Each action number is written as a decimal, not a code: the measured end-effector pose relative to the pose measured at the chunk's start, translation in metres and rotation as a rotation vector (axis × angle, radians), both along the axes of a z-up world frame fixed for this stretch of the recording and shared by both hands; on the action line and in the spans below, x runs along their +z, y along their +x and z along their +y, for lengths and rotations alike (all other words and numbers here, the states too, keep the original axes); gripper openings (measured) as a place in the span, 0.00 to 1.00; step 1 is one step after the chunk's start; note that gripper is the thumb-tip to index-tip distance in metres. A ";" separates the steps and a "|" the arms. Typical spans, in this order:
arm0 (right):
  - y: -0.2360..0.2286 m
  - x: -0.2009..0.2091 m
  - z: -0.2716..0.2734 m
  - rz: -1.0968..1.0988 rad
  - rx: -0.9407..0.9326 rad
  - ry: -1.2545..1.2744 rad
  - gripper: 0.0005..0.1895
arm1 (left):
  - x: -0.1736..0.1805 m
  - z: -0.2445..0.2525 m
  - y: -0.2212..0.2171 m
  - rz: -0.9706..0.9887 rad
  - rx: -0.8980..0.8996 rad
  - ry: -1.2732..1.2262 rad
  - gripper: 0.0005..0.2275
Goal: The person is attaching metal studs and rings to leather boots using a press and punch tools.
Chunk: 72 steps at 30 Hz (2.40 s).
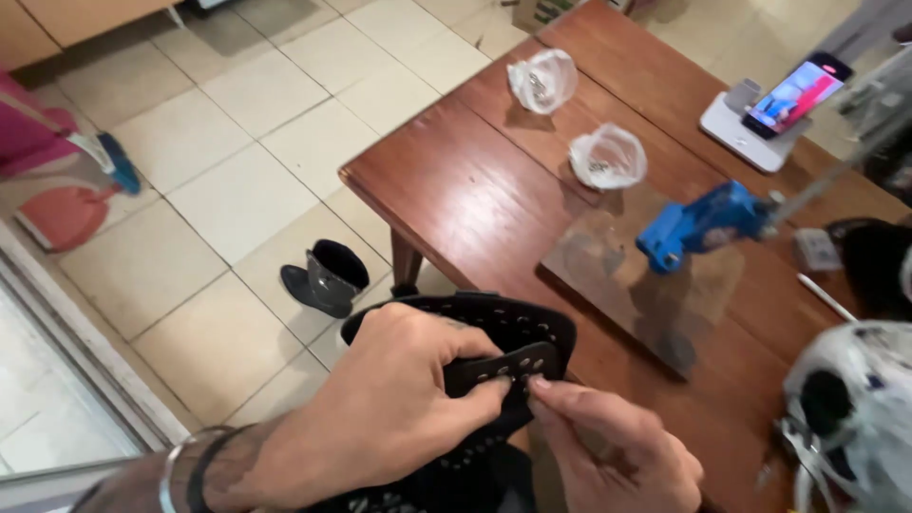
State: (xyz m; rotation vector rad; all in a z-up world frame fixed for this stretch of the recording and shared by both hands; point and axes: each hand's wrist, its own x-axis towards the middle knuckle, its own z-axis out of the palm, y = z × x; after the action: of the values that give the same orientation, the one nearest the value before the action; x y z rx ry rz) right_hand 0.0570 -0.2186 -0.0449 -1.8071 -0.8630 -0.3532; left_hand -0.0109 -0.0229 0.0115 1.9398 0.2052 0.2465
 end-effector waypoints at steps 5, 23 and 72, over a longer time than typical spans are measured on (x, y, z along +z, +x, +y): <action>-0.014 -0.008 -0.027 0.094 -0.001 0.206 0.24 | 0.013 -0.027 -0.012 -0.223 -0.106 0.165 0.08; -0.002 -0.014 -0.062 -0.062 0.099 0.196 0.33 | 0.023 -0.052 -0.013 -0.326 -0.264 0.519 0.06; 0.216 -0.142 -0.087 0.700 -0.192 0.040 0.10 | -0.133 -0.048 0.367 0.527 -1.030 -0.309 0.10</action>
State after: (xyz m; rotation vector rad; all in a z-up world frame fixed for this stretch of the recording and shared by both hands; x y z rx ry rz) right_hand 0.2726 -0.3052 -0.1864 -1.7973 -0.1914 0.1479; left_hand 0.3562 -0.0705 -0.1214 1.5386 -0.4011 -0.9226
